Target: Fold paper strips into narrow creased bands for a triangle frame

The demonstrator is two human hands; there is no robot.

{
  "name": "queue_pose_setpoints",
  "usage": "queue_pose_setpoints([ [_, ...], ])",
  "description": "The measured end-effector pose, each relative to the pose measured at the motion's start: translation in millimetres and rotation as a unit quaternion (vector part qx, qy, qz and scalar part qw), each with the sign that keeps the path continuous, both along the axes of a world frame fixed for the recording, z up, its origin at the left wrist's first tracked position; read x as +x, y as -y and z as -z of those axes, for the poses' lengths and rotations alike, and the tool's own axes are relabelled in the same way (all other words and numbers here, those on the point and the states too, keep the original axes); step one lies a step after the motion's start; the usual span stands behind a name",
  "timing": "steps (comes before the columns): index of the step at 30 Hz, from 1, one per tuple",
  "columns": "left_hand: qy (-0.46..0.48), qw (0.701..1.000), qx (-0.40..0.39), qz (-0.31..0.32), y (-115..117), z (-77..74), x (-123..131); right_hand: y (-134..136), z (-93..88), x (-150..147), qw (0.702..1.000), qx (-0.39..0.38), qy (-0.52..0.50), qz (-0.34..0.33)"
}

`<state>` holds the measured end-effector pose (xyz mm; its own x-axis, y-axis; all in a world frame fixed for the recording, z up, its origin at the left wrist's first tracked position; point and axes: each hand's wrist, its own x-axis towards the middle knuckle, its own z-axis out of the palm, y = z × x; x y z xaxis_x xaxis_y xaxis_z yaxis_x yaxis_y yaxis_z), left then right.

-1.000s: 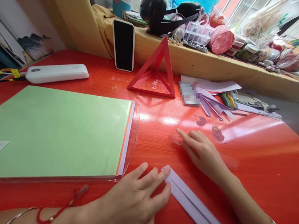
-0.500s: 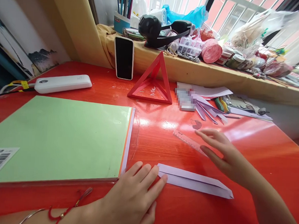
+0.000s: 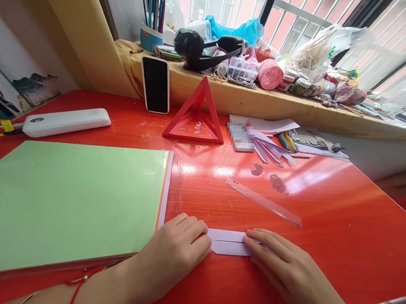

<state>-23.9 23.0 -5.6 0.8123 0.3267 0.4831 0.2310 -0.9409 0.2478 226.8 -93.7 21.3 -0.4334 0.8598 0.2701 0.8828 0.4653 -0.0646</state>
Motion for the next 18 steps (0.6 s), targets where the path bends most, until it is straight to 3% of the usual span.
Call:
queue_pose_setpoints([
  [5, 0.030, 0.999, -0.024, -0.008, -2, 0.7, 2, 0, 3.0, -4, 0.999, 0.040, 0.019, -0.024],
  [10, 0.009, 0.996, -0.083, -0.015, 5, -5.9, -1, -2, 1.7, -12, 0.995, 0.064, -0.073, 0.011],
  [14, -0.019, 0.986, -0.156, -0.055, 11, -9.0, -3, 0, 1.9, -18, 0.982, 0.002, -0.178, 0.058],
  [18, -0.064, 0.979, -0.169, -0.090, 11, -9.9, -1, 0, 4.7, -18, 0.957, -0.076, -0.255, 0.115],
])
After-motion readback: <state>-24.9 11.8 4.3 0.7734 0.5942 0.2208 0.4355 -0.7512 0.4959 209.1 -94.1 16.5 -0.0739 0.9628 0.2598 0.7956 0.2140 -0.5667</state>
